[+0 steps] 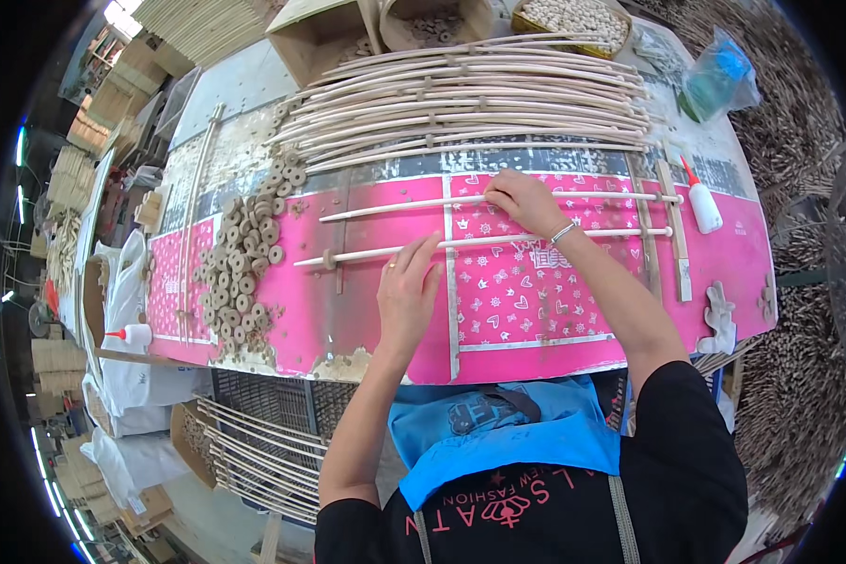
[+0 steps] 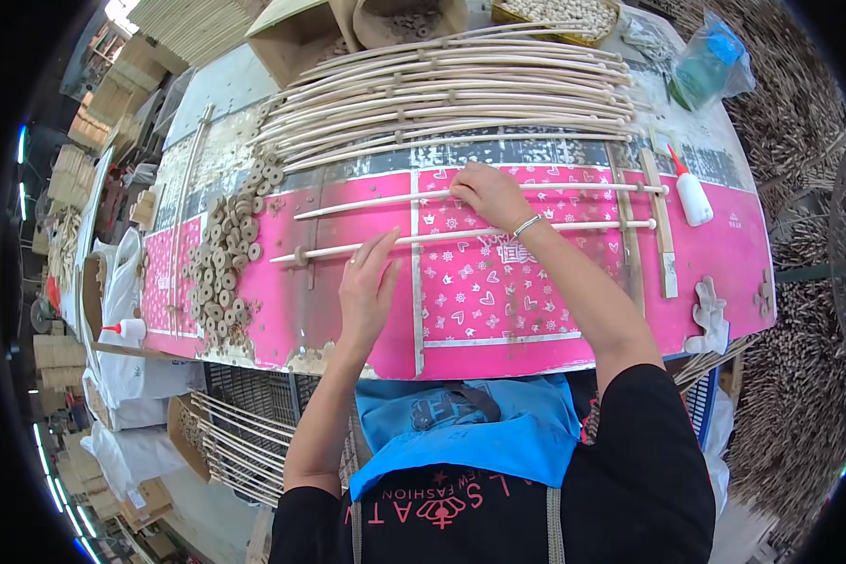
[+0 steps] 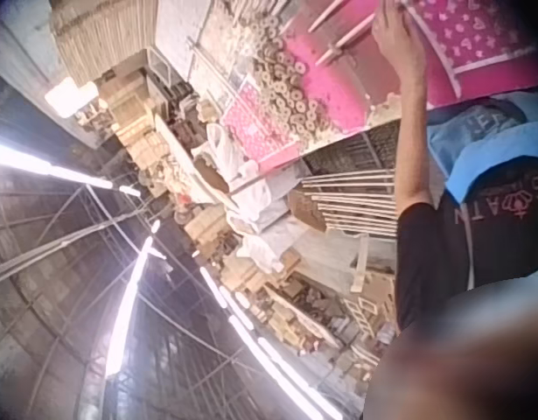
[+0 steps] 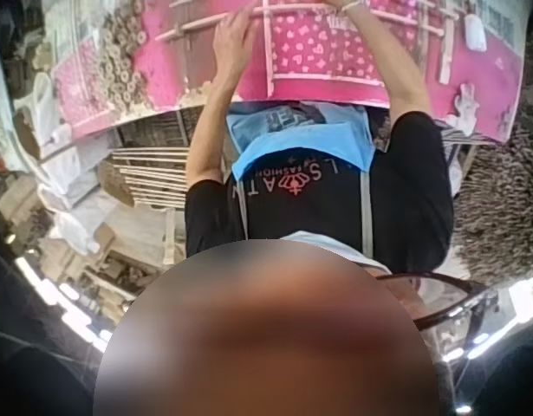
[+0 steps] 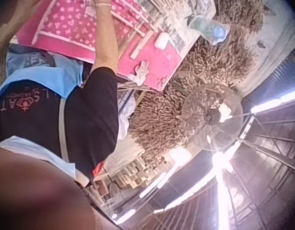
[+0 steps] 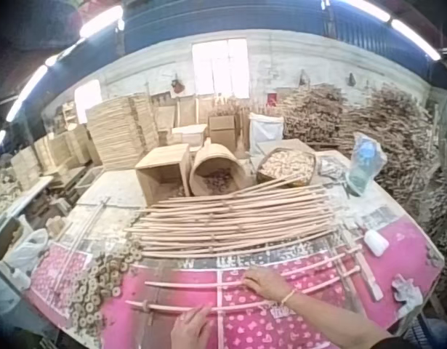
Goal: Assembling a wooden rack or mat by gluing wooden dowels and rings onto a frame.
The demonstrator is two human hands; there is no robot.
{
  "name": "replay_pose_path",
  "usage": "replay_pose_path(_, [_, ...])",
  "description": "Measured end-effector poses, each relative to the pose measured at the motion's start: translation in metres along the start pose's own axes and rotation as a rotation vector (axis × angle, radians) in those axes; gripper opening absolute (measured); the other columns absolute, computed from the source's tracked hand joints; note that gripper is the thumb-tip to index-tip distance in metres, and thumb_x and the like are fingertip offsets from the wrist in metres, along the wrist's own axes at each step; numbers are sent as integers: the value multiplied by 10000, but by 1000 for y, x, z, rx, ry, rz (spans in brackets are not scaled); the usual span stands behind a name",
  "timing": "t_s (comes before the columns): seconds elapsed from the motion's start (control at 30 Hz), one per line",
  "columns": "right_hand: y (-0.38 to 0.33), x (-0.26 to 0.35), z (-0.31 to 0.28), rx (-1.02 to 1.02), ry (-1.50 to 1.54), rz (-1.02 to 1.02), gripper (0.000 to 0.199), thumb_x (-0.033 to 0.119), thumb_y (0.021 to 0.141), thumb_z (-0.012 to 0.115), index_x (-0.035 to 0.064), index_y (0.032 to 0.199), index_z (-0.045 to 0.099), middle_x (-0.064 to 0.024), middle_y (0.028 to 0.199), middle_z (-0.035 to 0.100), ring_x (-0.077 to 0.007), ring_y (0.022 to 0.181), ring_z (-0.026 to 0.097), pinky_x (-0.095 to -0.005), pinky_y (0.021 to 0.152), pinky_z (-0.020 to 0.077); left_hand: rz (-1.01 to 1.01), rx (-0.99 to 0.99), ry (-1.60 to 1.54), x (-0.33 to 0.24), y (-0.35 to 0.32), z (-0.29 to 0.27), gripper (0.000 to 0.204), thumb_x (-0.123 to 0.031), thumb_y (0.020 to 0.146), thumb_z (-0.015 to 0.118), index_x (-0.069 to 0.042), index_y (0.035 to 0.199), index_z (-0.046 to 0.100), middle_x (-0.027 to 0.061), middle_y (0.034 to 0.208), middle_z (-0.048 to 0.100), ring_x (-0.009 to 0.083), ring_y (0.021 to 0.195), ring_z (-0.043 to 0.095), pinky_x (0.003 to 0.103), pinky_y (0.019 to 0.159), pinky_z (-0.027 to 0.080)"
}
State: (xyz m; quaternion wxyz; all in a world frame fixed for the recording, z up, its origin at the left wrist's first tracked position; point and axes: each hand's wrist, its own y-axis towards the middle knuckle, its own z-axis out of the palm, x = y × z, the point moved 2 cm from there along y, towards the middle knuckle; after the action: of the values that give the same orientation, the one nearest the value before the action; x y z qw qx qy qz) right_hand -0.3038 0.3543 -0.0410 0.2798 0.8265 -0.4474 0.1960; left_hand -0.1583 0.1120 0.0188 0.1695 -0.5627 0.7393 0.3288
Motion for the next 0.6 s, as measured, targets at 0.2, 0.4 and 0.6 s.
replay_pose_path(0.2, [8,-5,31,-46,-194,-31,222,288,960,603,98,893,697,-109,884,636,-307,928,621,-456,812,514,91,106,333,35,43,42,588,-253,996,640,-112,1545,482,160,1552,507,354,1435,469,504,1208,334])
replay_pose_path(0.4, [-46,13,-51,-342,-38,-36,173,202,914,704,94,1043,744,-73,1085,717,-287,1059,661,-400,941,520,100,159,461,32,61,56,575,-314,1022,617,-93,1537,485,132,1555,513,340,1462,441,502,1232,298])
replay_pose_path(0.6, [-171,-79,-215,-925,-470,445,462,255,855,775,38,1253,686,-171,1146,720,-355,1142,653,-462,1047,486,115,186,479,25,67,53,550,-308,1046,591,-79,1535,489,158,1547,517,359,1468,429,477,1224,322])
